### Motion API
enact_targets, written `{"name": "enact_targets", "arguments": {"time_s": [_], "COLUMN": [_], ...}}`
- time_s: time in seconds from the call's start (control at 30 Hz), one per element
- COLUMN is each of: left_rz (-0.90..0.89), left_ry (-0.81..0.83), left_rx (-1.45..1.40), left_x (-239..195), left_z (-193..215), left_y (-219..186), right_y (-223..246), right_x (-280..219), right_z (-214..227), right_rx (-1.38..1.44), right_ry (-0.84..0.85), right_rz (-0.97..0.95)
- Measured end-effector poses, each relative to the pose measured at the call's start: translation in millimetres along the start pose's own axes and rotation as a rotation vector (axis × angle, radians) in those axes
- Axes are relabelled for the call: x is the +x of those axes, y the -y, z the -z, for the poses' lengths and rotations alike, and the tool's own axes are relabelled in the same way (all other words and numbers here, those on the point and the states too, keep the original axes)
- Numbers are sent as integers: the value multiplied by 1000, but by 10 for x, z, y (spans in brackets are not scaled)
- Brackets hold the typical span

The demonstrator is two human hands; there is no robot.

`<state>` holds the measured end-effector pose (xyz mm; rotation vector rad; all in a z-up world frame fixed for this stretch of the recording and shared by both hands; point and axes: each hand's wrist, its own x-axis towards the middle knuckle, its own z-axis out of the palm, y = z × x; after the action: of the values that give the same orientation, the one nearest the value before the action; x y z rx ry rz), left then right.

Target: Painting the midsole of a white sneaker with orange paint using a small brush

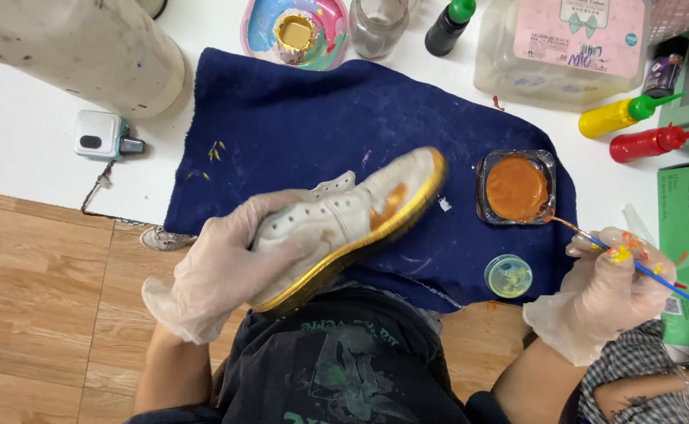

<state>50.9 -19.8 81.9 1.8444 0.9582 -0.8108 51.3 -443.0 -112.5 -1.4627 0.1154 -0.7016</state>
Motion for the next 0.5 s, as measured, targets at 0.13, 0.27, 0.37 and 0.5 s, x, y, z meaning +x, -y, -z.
{"name": "enact_targets", "arguments": {"time_s": [0.13, 0.27, 0.37, 0.5], "left_rz": [-780, -1608, -1533, -1665], "left_ry": [-175, -254, -428, -649], "left_rx": [618, 553, 844, 968], "left_x": [288, 415, 625, 787], "left_z": [10, 96, 84, 12], "left_y": [302, 254, 228, 453], "right_y": [-39, 34, -111, -82], "right_x": [39, -8, 20, -11], "right_z": [42, -46, 62, 17], "right_rx": [-47, -30, -50, -53], "right_ry": [50, -52, -16, -22], "right_rz": [48, 38, 94, 27]}}
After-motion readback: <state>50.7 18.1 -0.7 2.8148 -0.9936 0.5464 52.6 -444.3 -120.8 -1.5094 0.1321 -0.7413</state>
